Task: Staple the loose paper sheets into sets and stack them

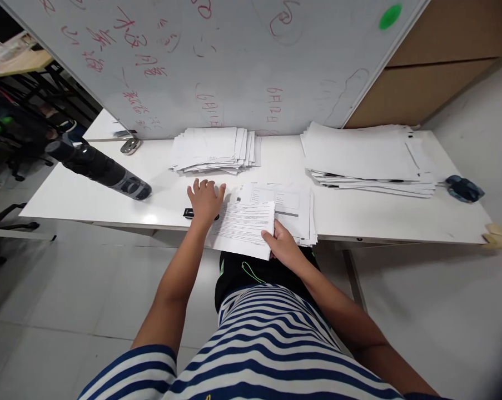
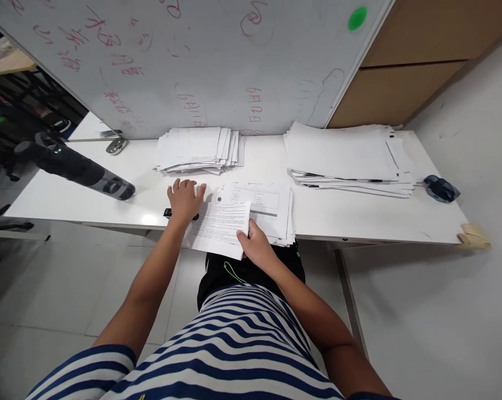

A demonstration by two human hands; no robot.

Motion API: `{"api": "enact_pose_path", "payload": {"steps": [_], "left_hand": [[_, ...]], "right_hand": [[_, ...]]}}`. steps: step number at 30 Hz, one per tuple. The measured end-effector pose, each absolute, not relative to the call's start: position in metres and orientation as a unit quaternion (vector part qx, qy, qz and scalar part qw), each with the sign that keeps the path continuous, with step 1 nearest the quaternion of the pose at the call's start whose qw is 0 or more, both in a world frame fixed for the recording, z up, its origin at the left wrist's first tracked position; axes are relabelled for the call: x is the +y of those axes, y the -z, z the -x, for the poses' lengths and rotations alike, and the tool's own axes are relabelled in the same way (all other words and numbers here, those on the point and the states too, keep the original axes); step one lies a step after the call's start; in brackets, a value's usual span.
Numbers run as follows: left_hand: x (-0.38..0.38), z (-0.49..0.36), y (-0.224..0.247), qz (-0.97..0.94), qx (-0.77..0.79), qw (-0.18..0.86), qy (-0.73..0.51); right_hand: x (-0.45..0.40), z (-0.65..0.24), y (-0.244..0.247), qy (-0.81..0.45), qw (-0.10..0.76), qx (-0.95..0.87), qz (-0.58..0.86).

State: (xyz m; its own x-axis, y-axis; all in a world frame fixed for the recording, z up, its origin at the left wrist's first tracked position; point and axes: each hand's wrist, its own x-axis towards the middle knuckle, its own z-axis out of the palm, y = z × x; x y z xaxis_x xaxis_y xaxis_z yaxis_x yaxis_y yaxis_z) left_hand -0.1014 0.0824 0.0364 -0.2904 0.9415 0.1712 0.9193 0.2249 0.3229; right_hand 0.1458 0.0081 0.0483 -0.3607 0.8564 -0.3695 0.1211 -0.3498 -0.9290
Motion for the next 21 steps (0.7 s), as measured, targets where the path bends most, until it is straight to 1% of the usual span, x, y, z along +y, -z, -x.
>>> {"api": "enact_pose_path", "payload": {"steps": [7, 11, 14, 17, 19, 21], "left_hand": [[0.081, 0.099, -0.030, -0.612, 0.776, -0.023, -0.151], [0.083, 0.103, -0.030, -0.604, 0.776, -0.010, -0.183], [0.086, 0.110, -0.034, -0.576, 0.776, 0.040, -0.256], [0.084, 0.119, -0.042, -0.528, 0.741, 0.086, -0.406], [0.074, 0.126, -0.046, -0.497, 0.712, 0.072, -0.491], [0.060, 0.132, -0.044, -0.501, 0.699, 0.033, -0.509]], "right_hand": [[0.004, -0.148, -0.048, -0.658, 0.261, -0.503, 0.496], [-0.002, -0.156, -0.044, -0.656, 0.242, -0.523, 0.488], [-0.006, -0.162, -0.037, -0.660, 0.229, -0.531, 0.479], [-0.009, -0.164, -0.031, -0.664, 0.242, -0.525, 0.474], [-0.008, -0.163, -0.028, -0.662, 0.254, -0.522, 0.473], [-0.005, -0.163, -0.029, -0.658, 0.262, -0.523, 0.475]]}}
